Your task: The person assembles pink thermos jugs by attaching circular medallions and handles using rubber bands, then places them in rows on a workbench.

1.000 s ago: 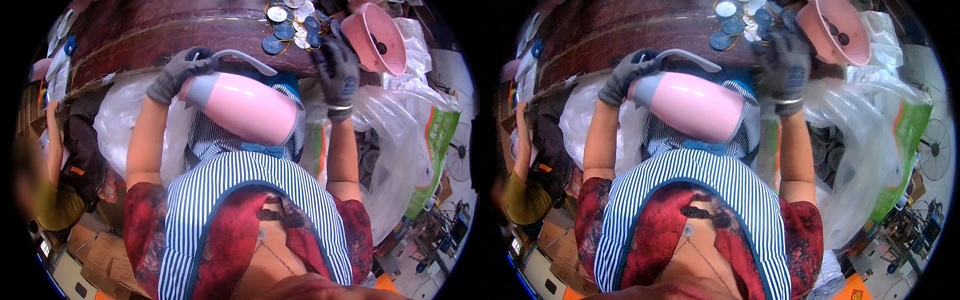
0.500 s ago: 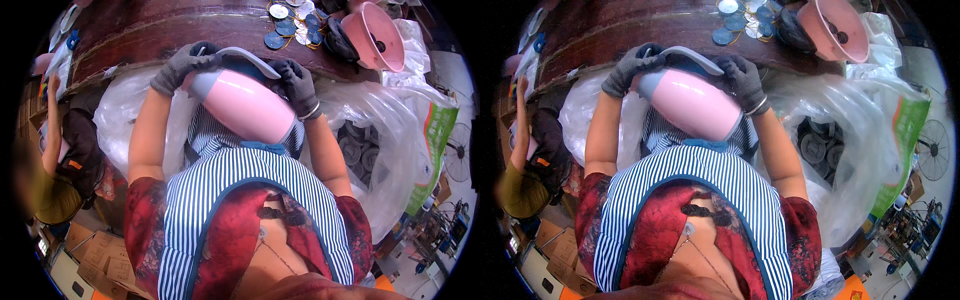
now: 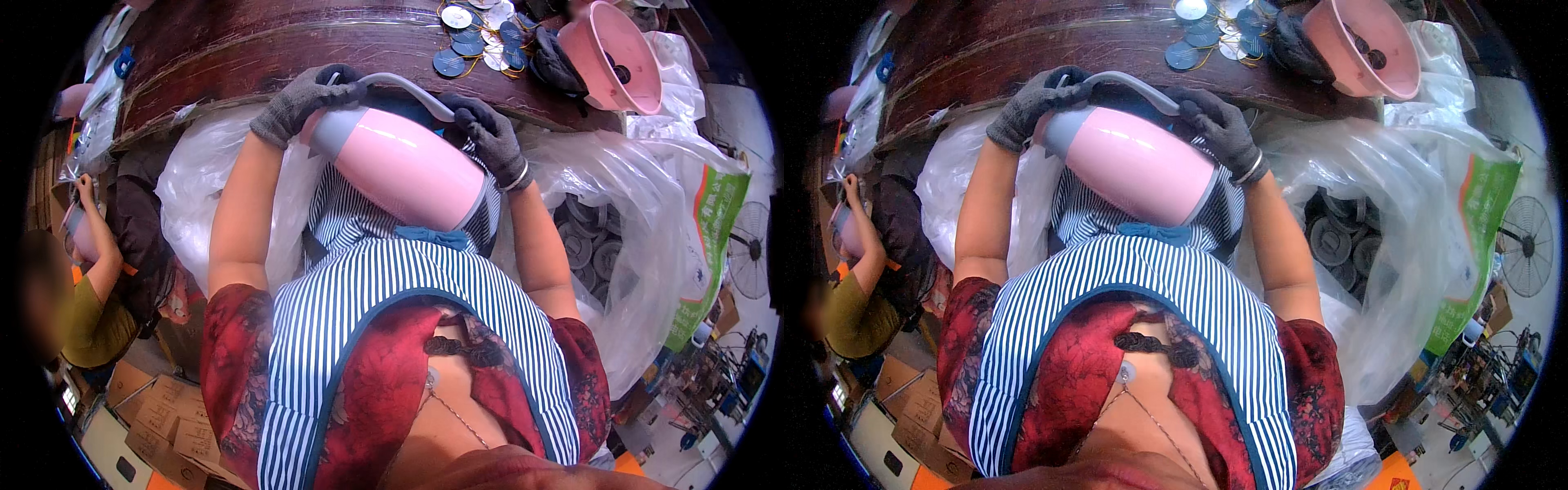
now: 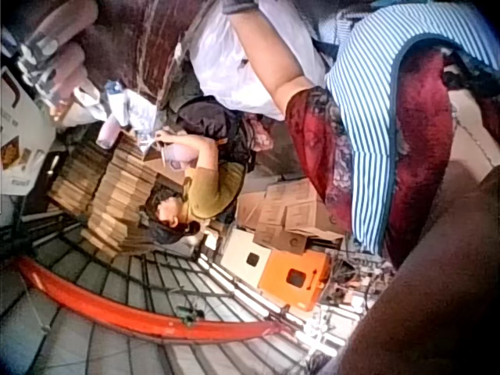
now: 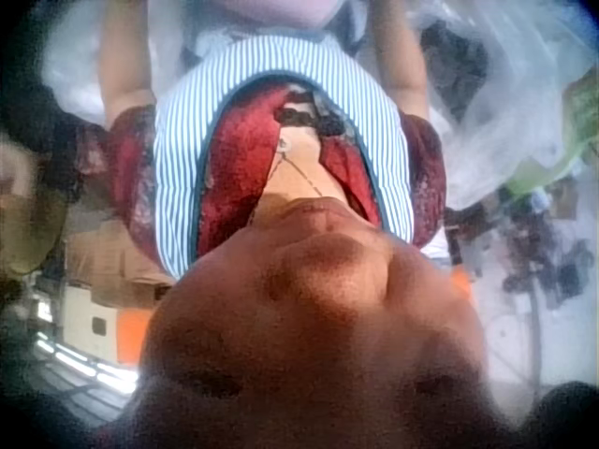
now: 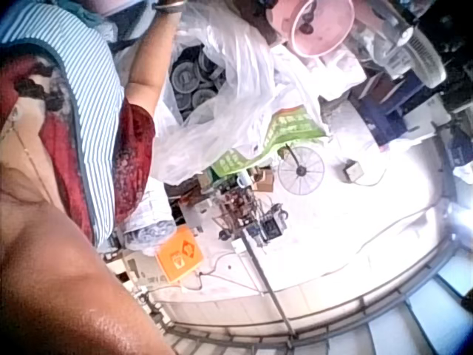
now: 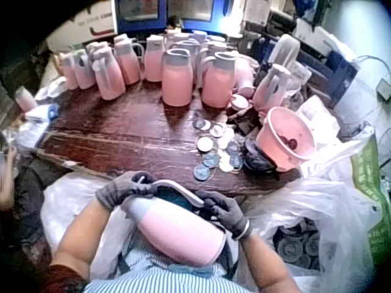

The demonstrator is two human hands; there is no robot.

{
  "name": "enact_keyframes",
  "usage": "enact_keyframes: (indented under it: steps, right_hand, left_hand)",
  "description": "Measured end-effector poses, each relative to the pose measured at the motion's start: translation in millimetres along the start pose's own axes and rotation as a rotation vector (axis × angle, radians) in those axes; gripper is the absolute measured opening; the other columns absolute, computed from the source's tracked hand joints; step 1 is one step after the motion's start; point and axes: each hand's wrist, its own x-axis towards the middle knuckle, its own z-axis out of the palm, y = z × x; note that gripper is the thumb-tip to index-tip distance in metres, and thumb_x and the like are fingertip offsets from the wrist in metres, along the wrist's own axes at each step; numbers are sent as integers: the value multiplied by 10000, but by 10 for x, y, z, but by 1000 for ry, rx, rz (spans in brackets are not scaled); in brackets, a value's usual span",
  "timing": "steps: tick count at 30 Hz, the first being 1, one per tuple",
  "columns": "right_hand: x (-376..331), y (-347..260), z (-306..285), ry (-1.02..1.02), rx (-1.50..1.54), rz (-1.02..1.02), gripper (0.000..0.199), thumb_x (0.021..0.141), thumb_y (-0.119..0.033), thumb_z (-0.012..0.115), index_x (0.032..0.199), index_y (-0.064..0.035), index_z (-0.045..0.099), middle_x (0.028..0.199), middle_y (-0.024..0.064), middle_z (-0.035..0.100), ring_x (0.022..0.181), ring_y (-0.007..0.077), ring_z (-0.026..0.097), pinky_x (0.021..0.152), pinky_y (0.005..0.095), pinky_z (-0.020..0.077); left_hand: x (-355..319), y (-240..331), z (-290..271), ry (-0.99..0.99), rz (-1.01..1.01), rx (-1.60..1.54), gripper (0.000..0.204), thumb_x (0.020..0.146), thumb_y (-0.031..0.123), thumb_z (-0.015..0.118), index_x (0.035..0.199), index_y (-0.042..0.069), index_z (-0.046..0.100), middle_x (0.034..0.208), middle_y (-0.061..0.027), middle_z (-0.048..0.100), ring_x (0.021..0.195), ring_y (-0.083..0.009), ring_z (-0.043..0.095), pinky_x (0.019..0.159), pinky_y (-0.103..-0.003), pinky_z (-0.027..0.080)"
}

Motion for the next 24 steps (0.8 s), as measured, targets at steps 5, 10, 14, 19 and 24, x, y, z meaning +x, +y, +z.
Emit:
enact_keyframes:
  steps: [5,10,14,19,24]
  right_hand:
    - [-82,68,-56,-13,362,156,424,969,-270,623,1290,2,570,1076,79,674,927,127,628,851,296,518]
    - [71,-246,72,13,-94,48,314,918,-140,680,1189,10,627,966,48,679,863,91,604,809,258,506]
    - [111,-332,169,70,-194,47,241,902,-119,691,1100,14,657,885,22,665,763,62,570,692,236,488]
    - [200,-359,241,154,-278,139,184,906,-132,686,1028,3,661,835,8,647,703,49,555,606,226,465]
    - [80,-48,39,36,-51,113,218,943,-108,628,1132,0,616,892,33,644,754,70,591,674,227,492]
  left_hand:
    - [23,-48,-24,-11,-40,5,384,901,323,678,1123,10,668,980,-65,666,915,-147,578,864,-298,471]
    - [33,-59,-5,5,-24,-12,388,892,323,682,1120,9,669,985,-71,668,918,-158,584,868,-300,472]
    - [17,-15,-70,2,-8,22,415,875,341,699,1126,12,670,987,-76,668,927,-165,587,871,-306,473]
    - [53,-4,-56,16,-30,6,419,861,338,717,1132,21,676,984,-75,669,923,-167,589,869,-306,472]
    - [108,-57,-72,-16,-31,-32,393,863,335,720,1119,39,684,969,-57,668,899,-162,584,847,-301,473]
